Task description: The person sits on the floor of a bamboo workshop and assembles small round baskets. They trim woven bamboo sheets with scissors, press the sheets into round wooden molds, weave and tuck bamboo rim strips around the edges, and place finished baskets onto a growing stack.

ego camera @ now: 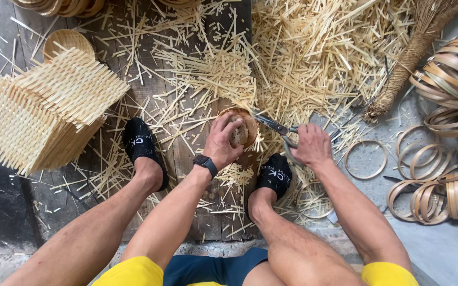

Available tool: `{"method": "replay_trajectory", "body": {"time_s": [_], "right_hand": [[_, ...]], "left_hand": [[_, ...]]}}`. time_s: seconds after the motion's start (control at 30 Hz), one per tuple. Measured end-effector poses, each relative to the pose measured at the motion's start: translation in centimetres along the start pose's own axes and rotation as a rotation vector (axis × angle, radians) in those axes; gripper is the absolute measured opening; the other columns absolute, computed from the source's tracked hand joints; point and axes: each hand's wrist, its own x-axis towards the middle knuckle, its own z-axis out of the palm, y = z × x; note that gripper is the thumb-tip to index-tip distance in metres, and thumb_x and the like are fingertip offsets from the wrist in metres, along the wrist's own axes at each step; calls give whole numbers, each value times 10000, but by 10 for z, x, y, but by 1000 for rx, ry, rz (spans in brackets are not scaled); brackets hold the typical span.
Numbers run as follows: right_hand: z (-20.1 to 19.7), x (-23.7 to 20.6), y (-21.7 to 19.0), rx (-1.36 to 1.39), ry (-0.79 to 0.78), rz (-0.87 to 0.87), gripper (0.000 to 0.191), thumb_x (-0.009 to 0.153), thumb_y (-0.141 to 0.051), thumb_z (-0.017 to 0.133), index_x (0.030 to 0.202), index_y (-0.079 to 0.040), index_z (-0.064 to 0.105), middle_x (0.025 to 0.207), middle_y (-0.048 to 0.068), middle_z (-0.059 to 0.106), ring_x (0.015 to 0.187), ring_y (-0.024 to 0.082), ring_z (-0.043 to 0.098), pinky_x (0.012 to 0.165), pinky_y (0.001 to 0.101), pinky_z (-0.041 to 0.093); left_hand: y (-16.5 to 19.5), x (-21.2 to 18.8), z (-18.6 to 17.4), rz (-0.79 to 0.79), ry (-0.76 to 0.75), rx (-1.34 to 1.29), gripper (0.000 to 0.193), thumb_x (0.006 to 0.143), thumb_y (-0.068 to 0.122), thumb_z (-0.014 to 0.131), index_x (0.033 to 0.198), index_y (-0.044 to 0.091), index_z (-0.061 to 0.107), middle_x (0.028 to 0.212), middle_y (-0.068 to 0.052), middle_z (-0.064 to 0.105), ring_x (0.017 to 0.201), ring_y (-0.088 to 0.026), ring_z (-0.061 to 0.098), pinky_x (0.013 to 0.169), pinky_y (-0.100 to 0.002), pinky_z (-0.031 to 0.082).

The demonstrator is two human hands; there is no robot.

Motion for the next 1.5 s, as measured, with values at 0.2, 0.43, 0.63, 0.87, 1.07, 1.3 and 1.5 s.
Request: {"method": "replay_trajectory", "body": {"time_s": [0.2,0.43,0.63,0.87,1.07,1.3,1.5], "right_hand": [[13,12,0,-104,-130,29,266,908,-321,660,918,-59,615,853,102,601,750,217,609,651,373,536],[-1,3,5,-21,106,-59,571,752,-575,727,884,-32,608,804,144,587,743,276,582,656,415,523],[14,15,-12,-87,55,-41,368,806,-420,685,893,-74,596,847,106,592,774,236,582,650,377,521],[12,14,-4,0,-112,-6,475,850,-501,722,850,-39,610,802,138,586,711,249,572,572,401,499],[16,23,-13,-109,-97,-41,213,799,-232,695,934,-82,630,840,84,583,771,204,573,669,348,513],[10,22,-11,-13,-31,-68,387,737,-350,750,881,-15,623,814,142,583,751,257,573,647,397,510],[14,27,-10,-43,-131,-57,253,820,-259,676,944,-45,624,846,104,597,788,222,593,693,374,528]], "left_hand": [[8,5,-7,34,-37,98,794,563,46,886,1287,115,567,1496,-241,416,1394,-454,369,1151,-507,363],[18,-7,7,-205,272,-91,769,715,30,846,1377,51,456,1348,-220,545,1301,-384,512,1133,-467,436],[8,-9,1,-134,162,-142,756,704,-10,791,1385,78,475,1335,-172,594,1281,-354,550,1123,-442,457],[-1,-7,5,-121,101,-64,772,665,-91,770,1365,123,525,1351,-128,603,1310,-345,520,1165,-442,417],[-5,-2,3,-64,48,-37,753,649,-112,755,1326,188,619,1413,-128,561,1356,-344,501,1191,-452,441],[13,-10,10,-200,125,-5,668,630,171,935,1247,270,700,1325,-211,469,1261,-406,458,1073,-519,461],[7,-9,3,-42,109,83,596,630,126,875,1199,259,761,1403,-190,499,1333,-411,451,1124,-499,466]]}}
